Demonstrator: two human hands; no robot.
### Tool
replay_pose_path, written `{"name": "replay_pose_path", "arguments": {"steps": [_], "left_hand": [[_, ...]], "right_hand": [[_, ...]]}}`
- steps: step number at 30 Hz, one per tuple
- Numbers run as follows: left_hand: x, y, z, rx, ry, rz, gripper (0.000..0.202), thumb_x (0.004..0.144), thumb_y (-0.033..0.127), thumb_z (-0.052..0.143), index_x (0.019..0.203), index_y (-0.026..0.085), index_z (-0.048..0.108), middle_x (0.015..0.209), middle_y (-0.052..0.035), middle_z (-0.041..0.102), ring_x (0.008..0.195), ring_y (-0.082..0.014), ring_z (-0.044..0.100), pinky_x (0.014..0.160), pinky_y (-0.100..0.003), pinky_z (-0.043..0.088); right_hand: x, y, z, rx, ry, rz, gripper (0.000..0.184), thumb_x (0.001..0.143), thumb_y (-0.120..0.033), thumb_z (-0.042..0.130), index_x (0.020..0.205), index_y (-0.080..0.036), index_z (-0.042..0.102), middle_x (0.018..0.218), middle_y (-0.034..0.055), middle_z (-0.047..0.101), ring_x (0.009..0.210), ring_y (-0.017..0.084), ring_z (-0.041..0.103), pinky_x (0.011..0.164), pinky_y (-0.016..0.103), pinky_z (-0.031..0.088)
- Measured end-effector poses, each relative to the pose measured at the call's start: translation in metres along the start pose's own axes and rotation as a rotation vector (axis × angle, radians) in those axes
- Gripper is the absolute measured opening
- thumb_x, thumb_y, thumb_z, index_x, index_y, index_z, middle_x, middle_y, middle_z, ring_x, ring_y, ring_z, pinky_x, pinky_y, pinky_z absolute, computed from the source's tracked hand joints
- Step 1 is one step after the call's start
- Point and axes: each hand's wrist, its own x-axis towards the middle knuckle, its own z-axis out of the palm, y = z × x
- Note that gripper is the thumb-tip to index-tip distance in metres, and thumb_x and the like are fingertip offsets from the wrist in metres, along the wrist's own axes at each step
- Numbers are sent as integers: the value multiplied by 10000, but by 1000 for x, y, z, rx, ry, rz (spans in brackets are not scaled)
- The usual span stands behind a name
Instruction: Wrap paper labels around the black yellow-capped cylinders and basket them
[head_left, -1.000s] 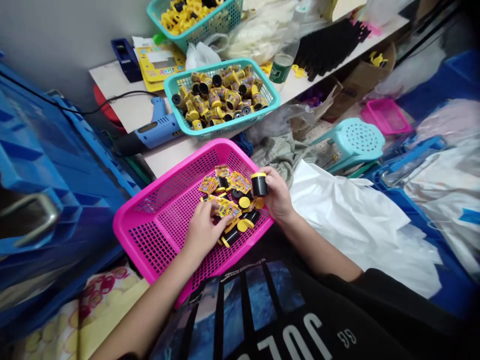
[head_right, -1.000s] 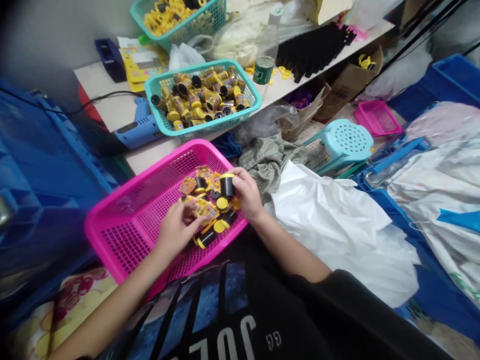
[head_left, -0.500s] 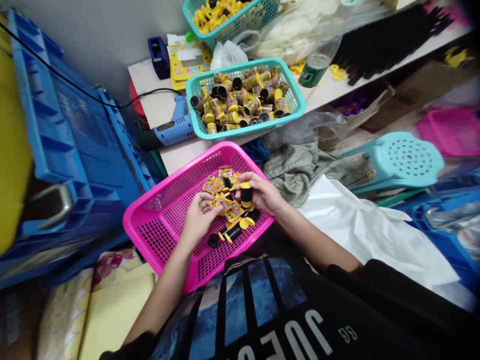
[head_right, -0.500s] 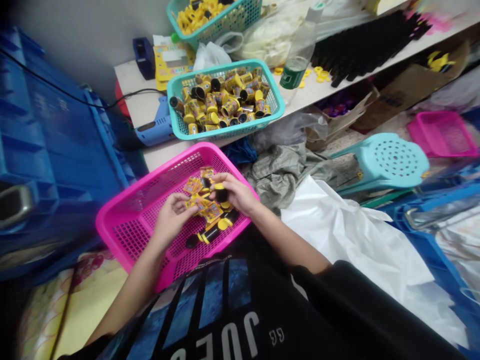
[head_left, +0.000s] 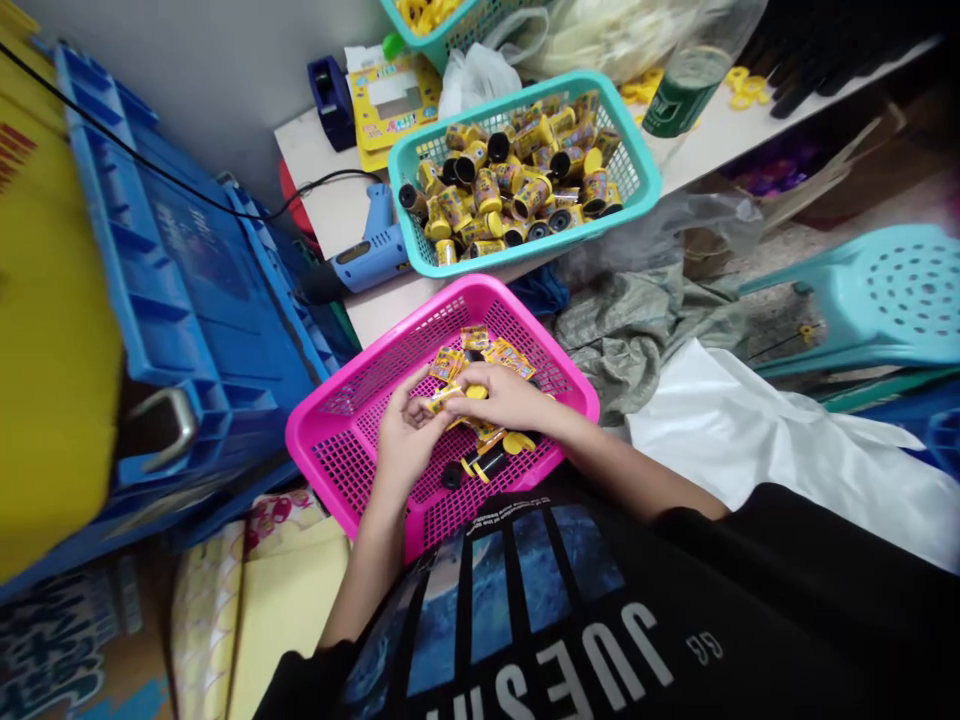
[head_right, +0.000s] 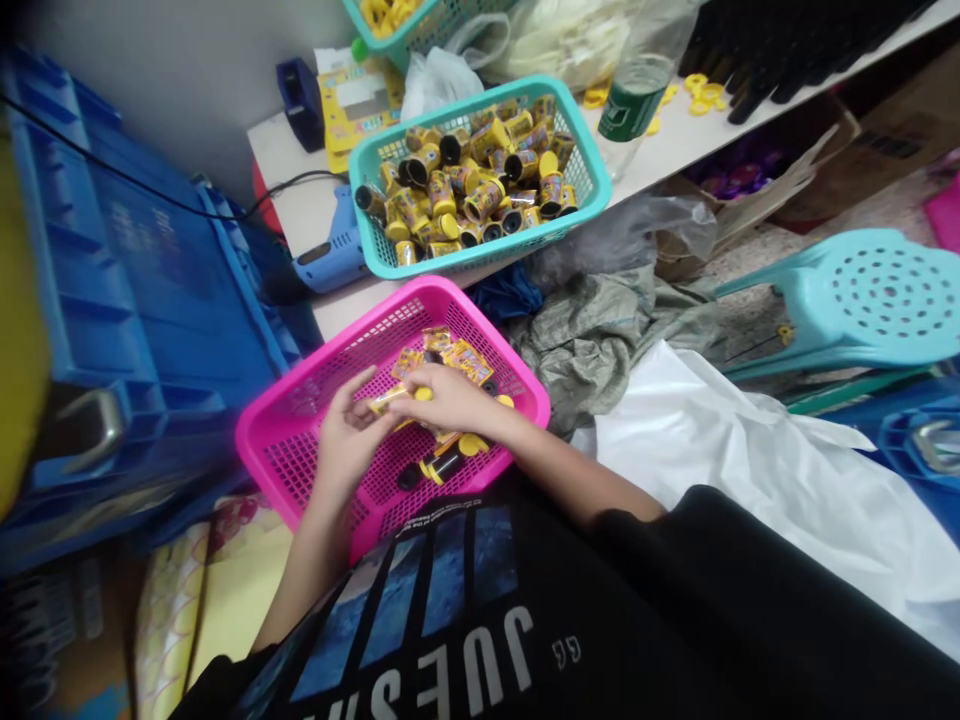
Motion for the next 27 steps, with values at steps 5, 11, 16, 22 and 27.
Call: {"name": "replay_pose_path", "arguments": {"steps": [5,11,16,22,27], "left_hand": [[-3,-2,-5,85,105,73,291,671,263,767,956,206,751,693,6,722,594,-130,644,618,-270,556],[-1,-5,-16,82,254,27,178,681,282,760,837,199,778,812,-39,781,716,-200,721,737,-363,596],[2,-10,-19,50,230,44,172,682,312,758,818,208,781,815,-40,783,781,-233,732,767,-395,596],[3,-16,-20,33,251,52,256,680,396,764,844,200,781,815,-48,782,731,-225,727,696,-370,598],[2,-12,-20,63,129,71,279,690,426,762,857,204,785,858,-66,782,802,-237,726,766,-368,586]], "right_hand": [[5,0,8,103,31,11,342,877,-400,523,620,-175,529,669,-8,511,729,143,501,758,297,394],[2,-4,-3,705,141,147,313,814,-282,519,1117,-214,558,1076,37,596,983,175,565,902,338,457],[0,-5,-11,851,172,192,380,676,-296,762,1012,-206,609,944,6,641,832,129,622,784,274,530],[2,4,-8,809,164,176,325,685,-377,767,896,-177,622,767,-20,640,657,100,622,617,234,547],[2,6,-13,663,66,132,253,728,-353,737,861,-166,632,733,-25,629,621,86,592,615,221,513]]}}
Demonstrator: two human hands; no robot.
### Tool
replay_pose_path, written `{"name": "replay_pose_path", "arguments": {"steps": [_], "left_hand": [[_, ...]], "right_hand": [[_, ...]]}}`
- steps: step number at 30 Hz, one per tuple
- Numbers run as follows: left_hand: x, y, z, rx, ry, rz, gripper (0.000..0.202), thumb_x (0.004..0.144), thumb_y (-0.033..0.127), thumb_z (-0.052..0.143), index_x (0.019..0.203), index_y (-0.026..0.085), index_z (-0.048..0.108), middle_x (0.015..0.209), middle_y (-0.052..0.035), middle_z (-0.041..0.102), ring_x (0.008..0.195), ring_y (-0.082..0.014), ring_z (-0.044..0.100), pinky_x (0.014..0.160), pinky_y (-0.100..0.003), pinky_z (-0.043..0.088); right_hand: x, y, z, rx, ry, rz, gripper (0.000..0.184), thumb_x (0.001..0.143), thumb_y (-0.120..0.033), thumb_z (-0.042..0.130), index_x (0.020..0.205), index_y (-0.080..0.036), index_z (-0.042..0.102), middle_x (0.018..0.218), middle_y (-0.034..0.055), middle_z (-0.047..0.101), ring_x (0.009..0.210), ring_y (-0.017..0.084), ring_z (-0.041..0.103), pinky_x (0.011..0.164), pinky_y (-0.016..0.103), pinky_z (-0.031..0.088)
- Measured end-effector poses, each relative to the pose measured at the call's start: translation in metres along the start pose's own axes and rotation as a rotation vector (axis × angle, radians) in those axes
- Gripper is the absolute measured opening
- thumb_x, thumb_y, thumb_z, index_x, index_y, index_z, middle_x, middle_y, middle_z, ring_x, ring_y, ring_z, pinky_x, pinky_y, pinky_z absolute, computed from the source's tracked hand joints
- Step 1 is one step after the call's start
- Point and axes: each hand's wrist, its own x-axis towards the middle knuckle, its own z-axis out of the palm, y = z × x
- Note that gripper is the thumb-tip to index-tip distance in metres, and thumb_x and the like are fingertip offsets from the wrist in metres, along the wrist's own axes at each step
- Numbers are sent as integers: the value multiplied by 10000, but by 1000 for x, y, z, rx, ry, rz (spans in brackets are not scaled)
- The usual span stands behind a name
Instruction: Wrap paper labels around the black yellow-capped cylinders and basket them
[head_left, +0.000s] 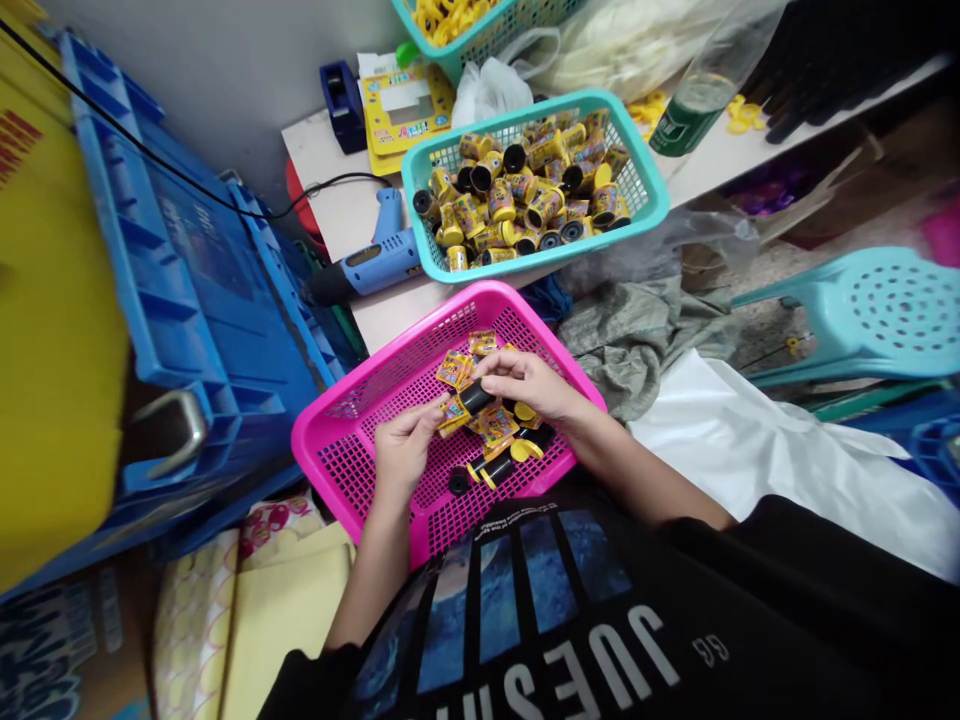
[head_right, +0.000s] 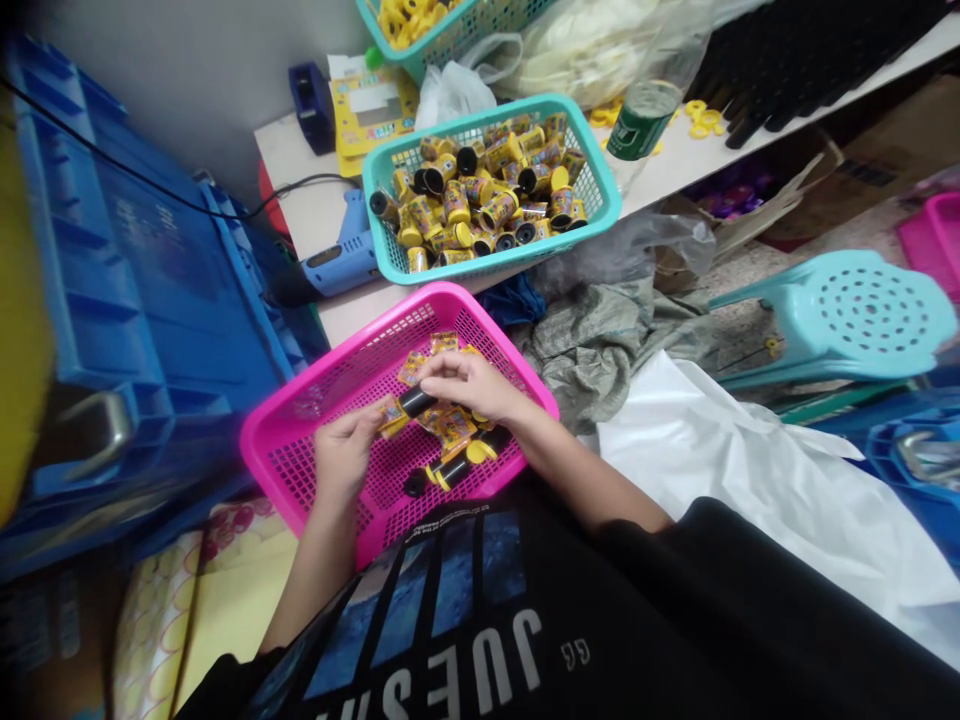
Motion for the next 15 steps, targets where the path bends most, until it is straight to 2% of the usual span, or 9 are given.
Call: {"name": "replay_pose_path", "arguments": {"steps": [3,6,9,12,15], "left_hand": [[1,3,2,-38,-71,-66,362,663,469,774,902,196,779,849,-77,781,720,-223,721,676,-352,597],[2,5,4,-134,-110,-159,428,649,462,788,991,207,754,922,-75,775,694,-205,719,618,-340,602],[1,8,5,-152,-117,-109,437,618,383,827,1010,213,739,1010,-71,758,857,-223,717,763,-371,596],[-1,7,7,-130,-94,-30,388,583,295,854,947,215,743,998,-57,759,964,-232,694,900,-398,544],[-3,6,11,-219,-91,-57,378,568,276,860,923,220,744,988,-49,762,947,-228,701,893,-397,543]], "right_hand": [[-1,1,1,-43,-23,-9,248,720,-313,744,886,-170,627,741,-27,622,653,90,598,660,237,516],[-1,5,6,-75,3,-60,307,686,-280,767,943,-187,627,852,-5,634,755,111,621,720,261,523],[-1,8,11,-122,-12,-107,341,668,-265,782,965,-190,631,969,25,641,873,143,627,827,316,511],[1,10,14,-113,-71,-128,305,708,-328,772,943,-179,649,1023,47,642,975,165,607,910,338,468],[1,10,17,75,-147,3,371,752,-445,732,1007,-191,640,1021,41,634,949,148,603,842,293,489]]}}
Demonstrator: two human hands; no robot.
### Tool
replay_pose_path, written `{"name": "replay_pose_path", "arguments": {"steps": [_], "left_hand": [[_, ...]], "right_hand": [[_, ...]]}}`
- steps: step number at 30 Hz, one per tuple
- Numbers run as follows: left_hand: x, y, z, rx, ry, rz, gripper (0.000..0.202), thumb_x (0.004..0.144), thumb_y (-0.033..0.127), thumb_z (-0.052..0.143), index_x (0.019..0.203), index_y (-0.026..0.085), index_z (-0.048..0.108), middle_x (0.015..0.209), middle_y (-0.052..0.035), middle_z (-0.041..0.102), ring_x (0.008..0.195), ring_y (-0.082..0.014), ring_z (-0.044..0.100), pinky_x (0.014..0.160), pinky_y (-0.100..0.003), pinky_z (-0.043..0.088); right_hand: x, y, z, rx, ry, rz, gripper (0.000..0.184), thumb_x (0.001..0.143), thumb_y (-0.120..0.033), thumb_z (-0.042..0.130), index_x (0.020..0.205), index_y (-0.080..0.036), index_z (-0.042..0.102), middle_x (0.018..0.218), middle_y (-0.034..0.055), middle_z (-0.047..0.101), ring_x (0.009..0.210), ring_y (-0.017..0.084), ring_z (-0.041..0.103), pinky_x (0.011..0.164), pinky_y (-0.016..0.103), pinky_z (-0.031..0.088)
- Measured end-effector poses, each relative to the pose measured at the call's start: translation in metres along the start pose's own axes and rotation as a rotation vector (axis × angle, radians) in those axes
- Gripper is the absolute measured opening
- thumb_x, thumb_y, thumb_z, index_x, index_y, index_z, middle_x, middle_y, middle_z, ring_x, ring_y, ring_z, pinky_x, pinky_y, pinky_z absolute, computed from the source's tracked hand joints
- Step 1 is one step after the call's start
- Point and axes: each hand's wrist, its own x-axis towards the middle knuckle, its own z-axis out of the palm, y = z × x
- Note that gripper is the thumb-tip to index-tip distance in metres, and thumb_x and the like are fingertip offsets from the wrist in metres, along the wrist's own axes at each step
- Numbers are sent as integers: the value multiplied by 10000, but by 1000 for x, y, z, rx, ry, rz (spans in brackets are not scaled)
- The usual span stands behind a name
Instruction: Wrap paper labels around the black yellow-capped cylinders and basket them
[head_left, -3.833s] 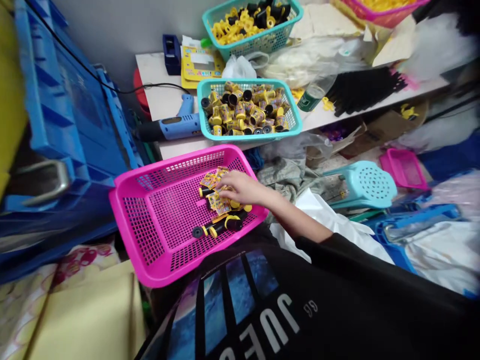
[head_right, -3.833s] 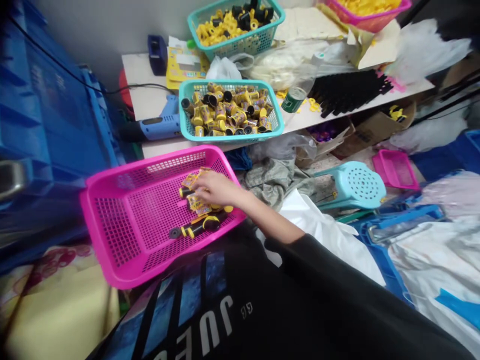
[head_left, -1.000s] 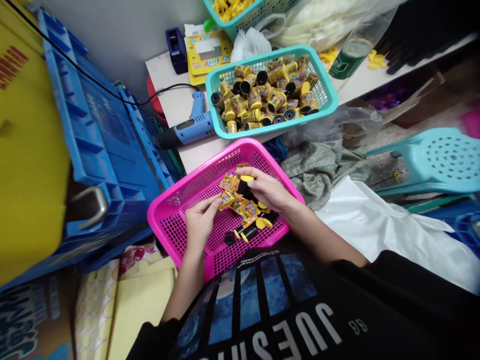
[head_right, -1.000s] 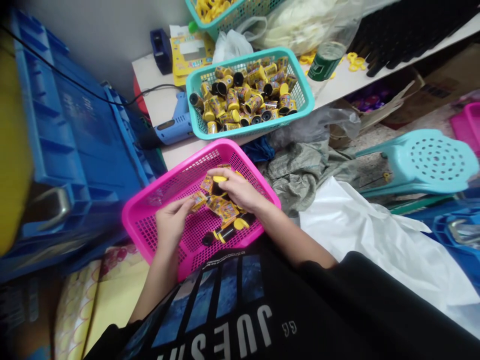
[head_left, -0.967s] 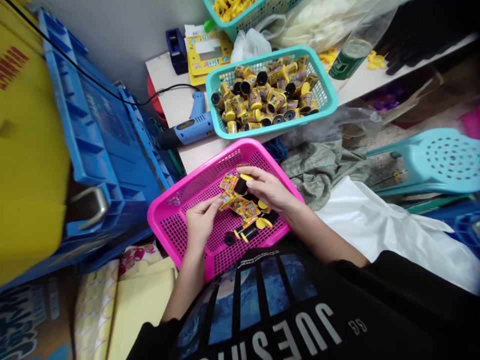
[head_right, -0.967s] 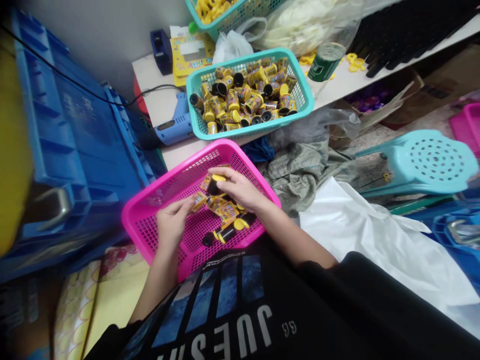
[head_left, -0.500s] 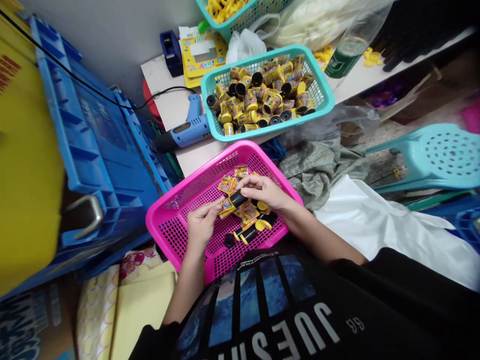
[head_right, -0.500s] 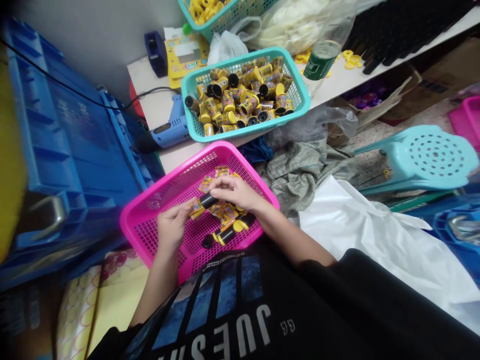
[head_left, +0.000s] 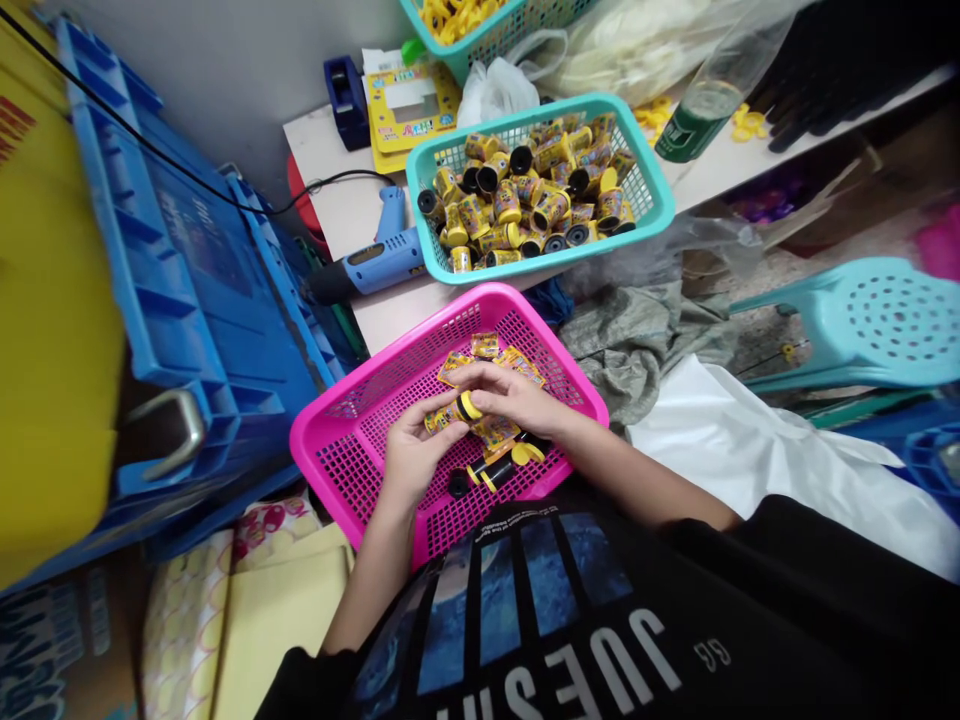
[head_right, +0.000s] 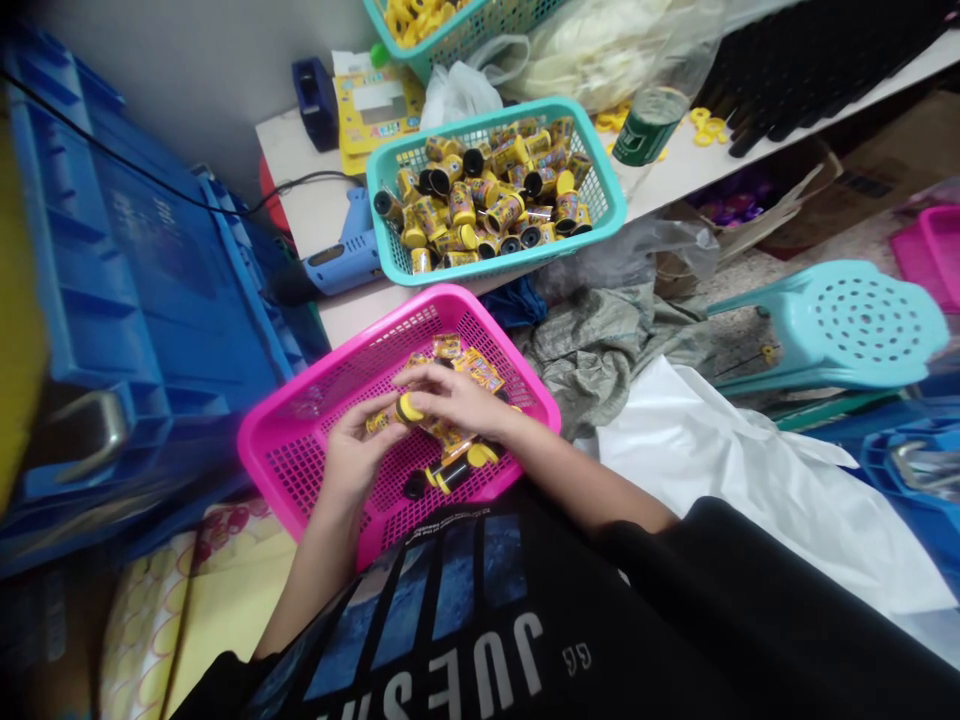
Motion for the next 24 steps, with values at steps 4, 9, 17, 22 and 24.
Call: {"name": "replay_pose_path", "arguments": {"steps": [4,9,17,22,24], "left_hand": [[-1,3,5,-52,-16,-13,385,541,251,869,904,207,748,1001,-58,765,976,-235,698,911,-396,532],[-3,5,5,33,-26,-21,361,555,259,850,892,183,749,963,-73,770,915,-234,711,878,-396,545],[-1,7,2,379,-52,283,215,714,250,736,928,247,760,975,-57,732,944,-225,669,907,-414,529],[1,6,2,462,117,528,309,744,313,731,1052,338,723,1313,-58,523,1067,-236,589,923,-429,524],[2,5,0,418,133,496,414,775,323,702,1185,345,652,1343,-71,494,1091,-237,590,910,-423,534]], "right_hand": [[1,1,4,301,-88,222,458,675,-470,794,990,-188,615,866,-8,621,740,94,603,663,211,504],[1,4,1,333,-72,249,414,657,-413,819,936,-175,627,821,-19,626,706,85,606,641,202,506],[-2,2,-2,53,2,194,447,686,-449,784,1031,-211,628,880,-13,626,754,105,596,668,219,474],[9,-36,6,-391,133,-43,324,740,-441,729,945,-201,657,840,10,653,725,137,608,680,268,488],[20,-70,-1,-629,292,-264,255,770,-396,701,936,-205,669,911,41,674,795,164,626,712,290,498]]}}
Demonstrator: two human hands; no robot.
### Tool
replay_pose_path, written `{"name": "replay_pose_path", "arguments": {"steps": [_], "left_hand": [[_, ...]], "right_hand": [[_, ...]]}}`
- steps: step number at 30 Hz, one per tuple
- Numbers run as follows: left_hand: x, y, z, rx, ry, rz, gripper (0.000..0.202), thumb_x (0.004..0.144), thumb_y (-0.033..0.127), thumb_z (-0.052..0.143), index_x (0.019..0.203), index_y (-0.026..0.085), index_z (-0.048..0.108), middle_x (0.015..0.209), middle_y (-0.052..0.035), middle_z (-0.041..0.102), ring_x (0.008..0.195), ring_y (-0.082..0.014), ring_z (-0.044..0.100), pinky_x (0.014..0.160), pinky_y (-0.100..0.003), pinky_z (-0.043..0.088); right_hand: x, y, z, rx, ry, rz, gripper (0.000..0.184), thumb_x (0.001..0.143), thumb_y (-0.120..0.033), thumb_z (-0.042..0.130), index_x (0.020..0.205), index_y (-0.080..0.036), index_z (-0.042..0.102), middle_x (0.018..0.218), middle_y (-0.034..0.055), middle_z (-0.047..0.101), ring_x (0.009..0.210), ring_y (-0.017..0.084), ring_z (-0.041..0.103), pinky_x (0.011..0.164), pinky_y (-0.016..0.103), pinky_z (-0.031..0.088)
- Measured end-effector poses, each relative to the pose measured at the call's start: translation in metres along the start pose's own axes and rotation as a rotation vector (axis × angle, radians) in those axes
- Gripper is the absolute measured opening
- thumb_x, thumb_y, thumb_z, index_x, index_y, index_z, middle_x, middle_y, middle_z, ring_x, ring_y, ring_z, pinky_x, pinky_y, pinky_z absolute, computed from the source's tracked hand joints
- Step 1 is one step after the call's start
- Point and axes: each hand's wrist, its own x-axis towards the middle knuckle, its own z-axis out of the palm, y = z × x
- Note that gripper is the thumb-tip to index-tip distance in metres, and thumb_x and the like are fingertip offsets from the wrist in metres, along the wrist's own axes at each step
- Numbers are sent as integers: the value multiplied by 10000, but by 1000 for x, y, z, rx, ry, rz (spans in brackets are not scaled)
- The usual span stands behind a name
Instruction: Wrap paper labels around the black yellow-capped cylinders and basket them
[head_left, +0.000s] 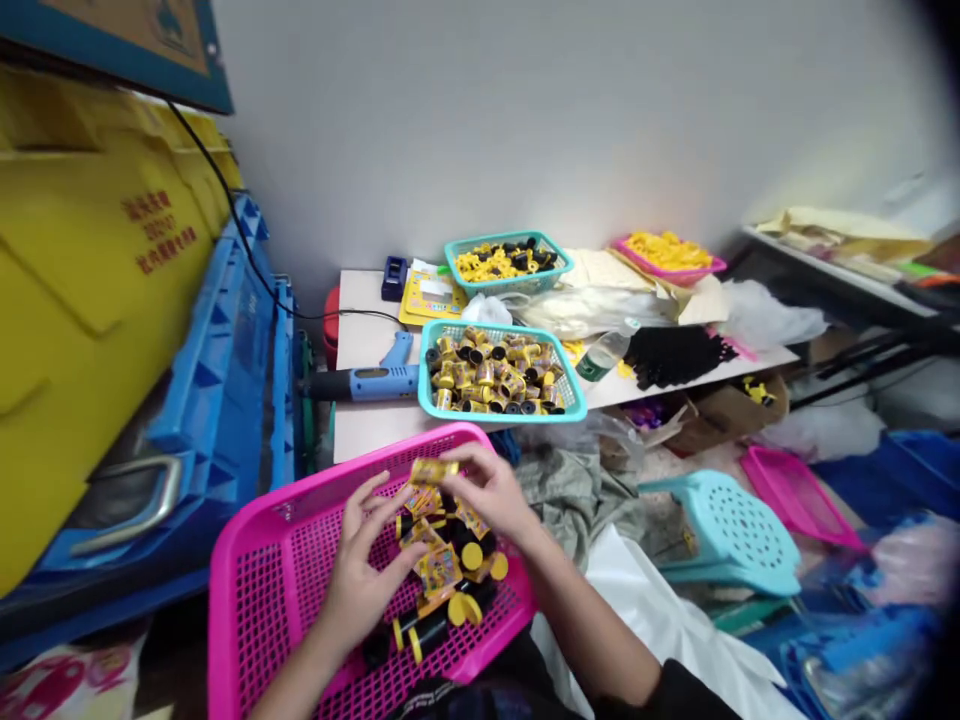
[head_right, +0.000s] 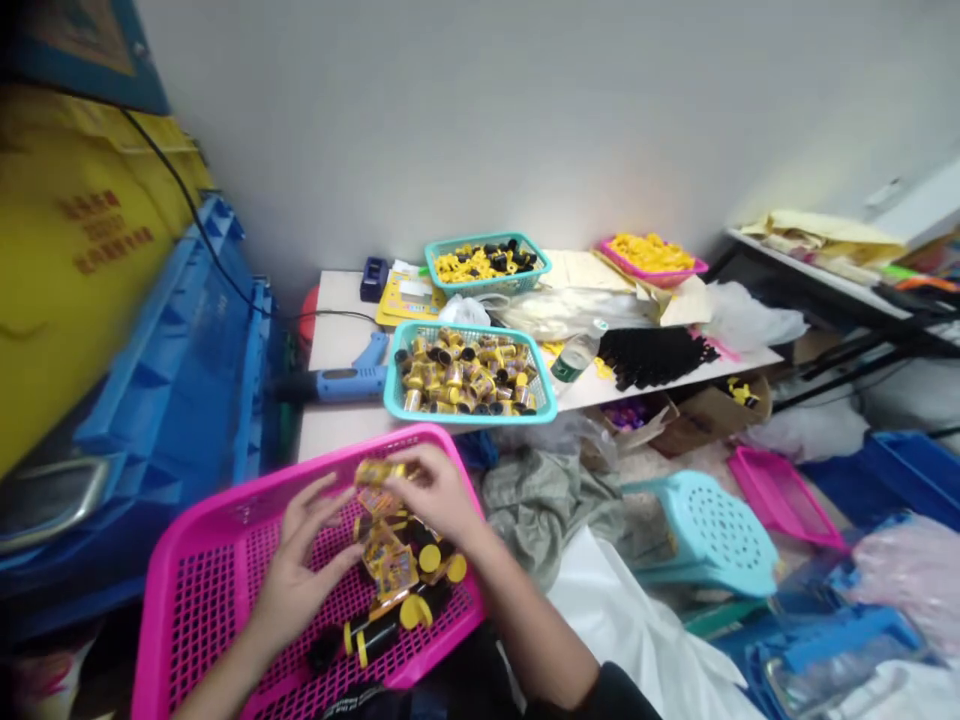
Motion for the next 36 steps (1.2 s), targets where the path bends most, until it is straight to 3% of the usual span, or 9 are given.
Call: {"name": "replay_pose_path", "arguments": {"steps": [3,6,8,13,15,18,25,30,36], "left_hand": [[1,-2,-3,-87,-19,-71,297,846,315,612,1136,305,671,1235,-75,591,1048,-219,626,844,-377,561],[2,-3,-8,-104,-34,-113,192,853,303,586,977,242,719,1076,-69,685,1048,-219,634,924,-396,517],[3,-4,-10,-89,-79,-168,183,836,300,590,932,214,720,999,-65,722,986,-218,655,923,-404,509],[4,-11,-11,-61,-254,-376,211,828,308,571,939,209,722,986,-49,755,941,-216,683,878,-379,523],[4,-12,-11,-50,-300,-396,218,825,307,569,948,211,721,982,-41,759,935,-215,687,873,-374,524],[6,-14,-10,-17,-332,-412,220,813,300,579,953,206,722,977,-41,761,931,-218,690,873,-374,520],[8,-17,-6,-20,-284,-413,233,817,313,568,949,200,724,973,-42,763,923,-219,693,851,-353,527],[6,-16,-5,-27,-283,-387,210,813,290,568,921,208,729,953,-44,764,912,-225,695,849,-364,528],[2,-23,-7,14,-158,-377,191,785,297,628,915,197,728,996,-81,721,948,-239,666,847,-407,534]], "right_hand": [[42,-29,-43,-340,363,-215,242,826,-382,624,982,-202,665,981,82,678,816,188,621,755,340,507],[66,-40,-72,-732,462,-253,400,766,-362,680,1115,-170,635,1138,157,637,1044,280,585,917,459,458],[63,-36,-70,-823,393,-272,307,817,-332,625,1075,-168,655,1154,153,631,1113,275,563,958,445,435],[13,-10,-21,-868,-384,33,207,885,-340,566,972,-201,694,889,55,715,786,178,647,734,298,483],[-6,2,-7,-1060,-489,120,174,874,-314,592,895,-184,706,858,79,710,818,208,636,740,313,466],[-26,17,3,-1259,-417,66,224,886,-338,583,924,-147,694,934,133,687,936,257,590,819,353,442],[-44,37,31,-1211,-309,-2,407,896,-529,503,1005,-182,684,1020,125,640,1001,284,521,804,383,410],[-32,48,43,-1036,-321,11,281,892,-433,569,858,-186,701,921,93,666,938,245,549,804,356,401],[-21,42,28,-866,-258,-15,232,925,-316,542,838,-190,716,868,74,695,871,210,577,840,338,415]]}}
